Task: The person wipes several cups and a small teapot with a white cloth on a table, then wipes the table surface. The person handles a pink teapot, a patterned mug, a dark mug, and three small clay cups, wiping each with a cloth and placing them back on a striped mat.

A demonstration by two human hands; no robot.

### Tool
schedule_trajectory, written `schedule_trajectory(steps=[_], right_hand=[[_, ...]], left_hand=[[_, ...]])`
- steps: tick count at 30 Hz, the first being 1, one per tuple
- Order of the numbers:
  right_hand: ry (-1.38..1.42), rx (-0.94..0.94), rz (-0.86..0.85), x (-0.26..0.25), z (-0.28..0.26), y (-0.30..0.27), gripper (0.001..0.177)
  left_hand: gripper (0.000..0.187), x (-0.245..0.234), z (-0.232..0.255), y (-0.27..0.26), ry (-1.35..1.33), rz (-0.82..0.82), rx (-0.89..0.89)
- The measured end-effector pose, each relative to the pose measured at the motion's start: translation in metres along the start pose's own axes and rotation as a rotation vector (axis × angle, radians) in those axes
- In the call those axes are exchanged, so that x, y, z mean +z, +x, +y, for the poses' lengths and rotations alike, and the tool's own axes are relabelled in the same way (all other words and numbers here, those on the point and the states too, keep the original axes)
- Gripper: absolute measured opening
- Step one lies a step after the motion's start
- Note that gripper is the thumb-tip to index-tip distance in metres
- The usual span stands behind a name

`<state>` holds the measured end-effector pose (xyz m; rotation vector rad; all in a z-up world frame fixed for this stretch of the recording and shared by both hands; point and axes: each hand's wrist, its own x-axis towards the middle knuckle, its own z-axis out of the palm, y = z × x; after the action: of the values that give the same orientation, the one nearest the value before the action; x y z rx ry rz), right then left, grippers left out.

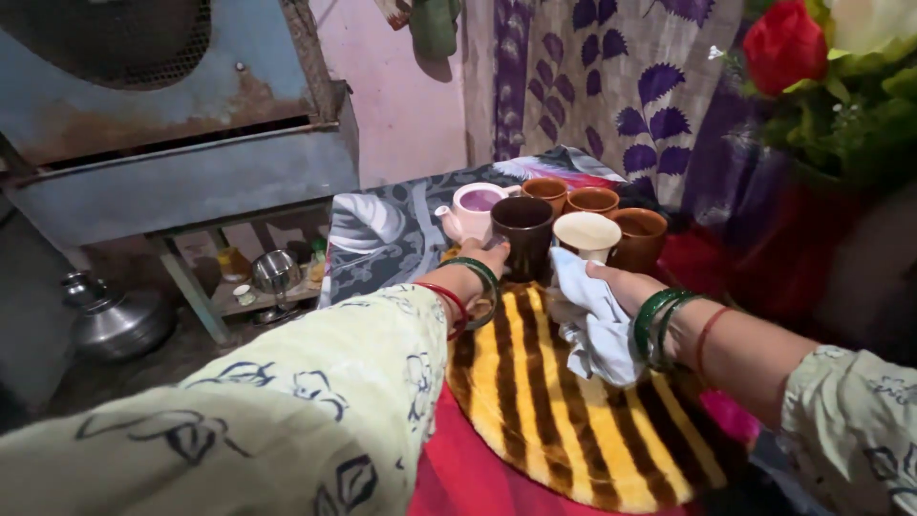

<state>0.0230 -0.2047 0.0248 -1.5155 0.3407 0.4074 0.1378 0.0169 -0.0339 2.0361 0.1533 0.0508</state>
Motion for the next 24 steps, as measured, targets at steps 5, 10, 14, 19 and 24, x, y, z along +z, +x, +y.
schedule_trajectory(steps=[5, 10, 14, 19, 24], right_hand=[[-0.055, -0.07, 0.262, 0.003, 0.002, -0.017, 0.045], [-0.079, -0.165, 0.413, -0.026, 0.022, -0.028, 0.05], [-0.156, -0.282, 0.517, -0.058, 0.037, -0.046, 0.052], [-0.165, -0.207, 0.592, -0.073, 0.037, -0.063, 0.052], [-0.244, -0.203, 0.601, -0.086, 0.044, -0.056, 0.057]], left_hand=[[0.059, 0.024, -0.03, 0.047, -0.037, -0.078, -0.032], [0.061, 0.039, -0.051, 0.081, 0.051, -0.028, 0.088], [0.06, 0.031, -0.017, 0.036, -0.23, -0.241, -0.131], [0.05, 0.009, 0.027, -0.048, -0.276, -0.242, -0.131], [0.047, 0.014, 0.032, -0.093, -0.348, -0.277, -0.193]])
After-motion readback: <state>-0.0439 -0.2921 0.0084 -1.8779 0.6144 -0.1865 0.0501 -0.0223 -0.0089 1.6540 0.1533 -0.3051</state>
